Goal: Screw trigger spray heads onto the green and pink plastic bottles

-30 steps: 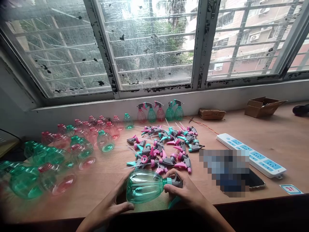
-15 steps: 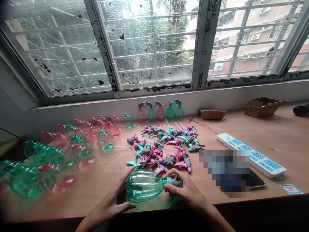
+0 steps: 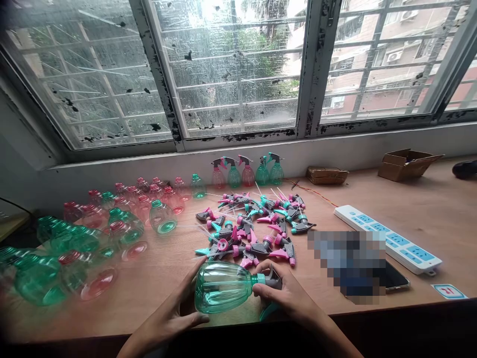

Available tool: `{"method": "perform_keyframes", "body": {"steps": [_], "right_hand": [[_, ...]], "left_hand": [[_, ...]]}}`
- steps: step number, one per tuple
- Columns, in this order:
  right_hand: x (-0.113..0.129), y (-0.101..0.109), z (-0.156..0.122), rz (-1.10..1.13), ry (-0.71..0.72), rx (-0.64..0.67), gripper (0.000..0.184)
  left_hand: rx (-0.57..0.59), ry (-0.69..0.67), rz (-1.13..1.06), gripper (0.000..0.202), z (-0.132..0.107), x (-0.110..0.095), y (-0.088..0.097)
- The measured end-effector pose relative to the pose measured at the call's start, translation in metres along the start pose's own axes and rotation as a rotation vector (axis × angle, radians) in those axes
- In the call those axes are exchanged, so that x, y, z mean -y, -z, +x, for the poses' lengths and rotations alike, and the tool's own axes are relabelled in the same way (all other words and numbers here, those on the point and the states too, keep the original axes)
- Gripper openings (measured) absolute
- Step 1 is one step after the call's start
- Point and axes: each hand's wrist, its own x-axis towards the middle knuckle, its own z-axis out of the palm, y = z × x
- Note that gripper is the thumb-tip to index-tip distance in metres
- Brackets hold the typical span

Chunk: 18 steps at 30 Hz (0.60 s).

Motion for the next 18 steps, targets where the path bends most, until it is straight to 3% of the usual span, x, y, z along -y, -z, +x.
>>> {"method": "perform_keyframes", "body": {"steps": [6, 12, 18], "right_hand": [[-0.0002, 0.0016, -0.0001, -0.004, 0.006, -0.002, 0.037], [-0.0001, 0.0012, -0.0002, 0.000, 0.015, -0.003, 0.035], [0.0024, 0.0010, 0.0007, -0.002, 0.022, -0.015, 0.034]], "left_hand": [[0.000, -0.002, -0.072, 0.094, -0.0017, -0.0025, 0.0002], [-0.035, 0.067, 0.032, 0.092, 0.0002, -0.0083, 0.0012], [-0.030, 0.021, 0.026, 0.098, 0.0014, -0.0015, -0.0001]]}}
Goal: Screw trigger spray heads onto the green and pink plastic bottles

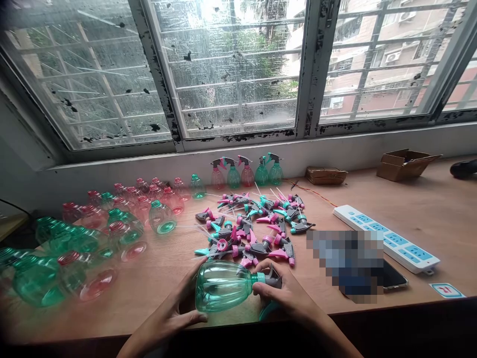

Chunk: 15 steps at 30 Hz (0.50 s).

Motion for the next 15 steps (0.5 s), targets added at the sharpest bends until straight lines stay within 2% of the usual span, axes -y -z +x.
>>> {"method": "perform_keyframes", "body": {"steps": [15], "right_hand": [[-0.0035, 0.0010, -0.0005, -0.047, -0.020, 0.009, 0.034]], "left_hand": [[-0.011, -0.034, -0.125, 0.087, 0.0002, 0.0085, -0.0031]]}}
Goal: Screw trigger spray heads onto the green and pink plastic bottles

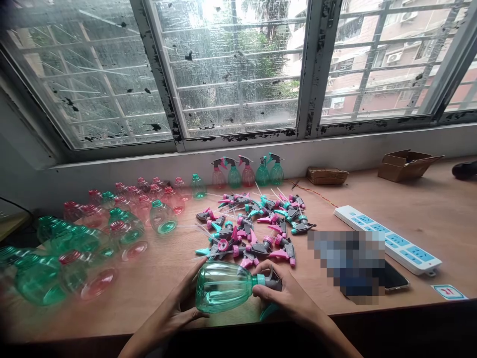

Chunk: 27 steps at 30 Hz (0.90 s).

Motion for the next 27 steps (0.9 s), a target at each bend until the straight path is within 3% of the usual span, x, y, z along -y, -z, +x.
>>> {"method": "perform_keyframes", "body": {"steps": [7, 12, 17, 23, 27], "right_hand": [[-0.0043, 0.0006, 0.0001, 0.009, 0.021, 0.019, 0.036], [-0.0028, -0.0012, -0.0003, 0.069, 0.019, 0.008, 0.038], [-0.0044, 0.0013, 0.0015, 0.049, 0.038, -0.008, 0.036], [-0.0065, 0.0018, 0.0016, 0.043, 0.036, -0.021, 0.036], [-0.0055, 0.0010, 0.0003, 0.038, 0.025, -0.009, 0.036]], "left_hand": [[0.027, 0.021, 0.011, 0.099, -0.0023, -0.0077, -0.0005], [0.013, 0.037, 0.052, 0.088, -0.0029, -0.0080, 0.0031], [-0.043, 0.057, 0.155, 0.096, -0.0023, -0.0087, 0.0029], [0.057, 0.082, -0.129, 0.094, 0.0000, -0.0063, -0.0028], [0.056, 0.120, -0.215, 0.098, 0.0016, -0.0047, -0.0042]]}}
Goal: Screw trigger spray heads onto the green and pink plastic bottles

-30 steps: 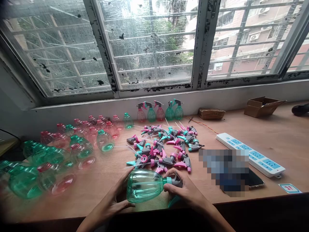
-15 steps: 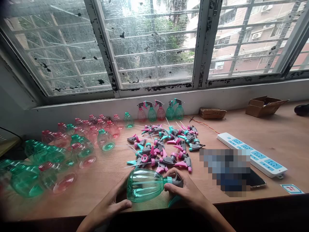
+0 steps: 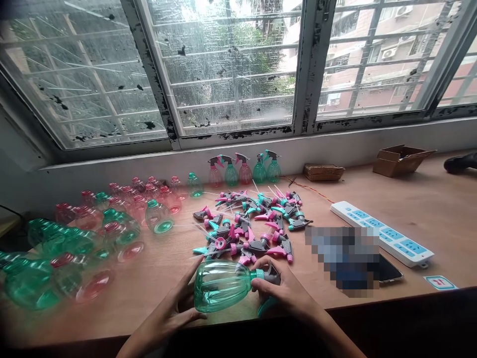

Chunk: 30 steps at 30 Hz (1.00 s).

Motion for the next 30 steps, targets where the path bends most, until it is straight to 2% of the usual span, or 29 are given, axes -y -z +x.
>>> {"method": "perform_keyframes", "body": {"steps": [3, 7, 10, 12, 15, 20, 25, 30], "right_hand": [[0.001, 0.000, 0.000, 0.001, -0.008, 0.000, 0.036], [0.001, -0.001, 0.000, -0.005, 0.006, 0.003, 0.035], [0.000, -0.001, 0.000, -0.023, 0.017, 0.010, 0.034], [0.000, -0.001, 0.000, -0.048, 0.020, 0.013, 0.033], [0.000, -0.001, 0.001, -0.060, 0.021, 0.009, 0.033], [0.001, -0.001, 0.001, -0.030, 0.018, -0.002, 0.034], [0.005, -0.002, -0.001, 0.002, 0.017, -0.003, 0.036], [0.007, -0.003, -0.001, 0.022, 0.007, -0.001, 0.037]], "left_hand": [[-0.004, -0.001, 0.020, 0.096, 0.001, 0.000, 0.000], [-0.019, -0.051, 0.153, 0.075, 0.003, -0.002, 0.000], [-0.079, -0.119, 0.278, 0.070, 0.002, -0.002, 0.001], [-0.065, -0.138, 0.267, 0.069, 0.001, 0.001, 0.002], [-0.004, -0.124, 0.190, 0.073, 0.000, 0.003, 0.003], [0.034, -0.070, 0.156, 0.101, -0.002, -0.005, 0.000], [0.007, -0.044, 0.198, 0.097, -0.004, -0.008, 0.000], [-0.015, -0.092, 0.297, 0.096, -0.003, -0.001, 0.003]]}}
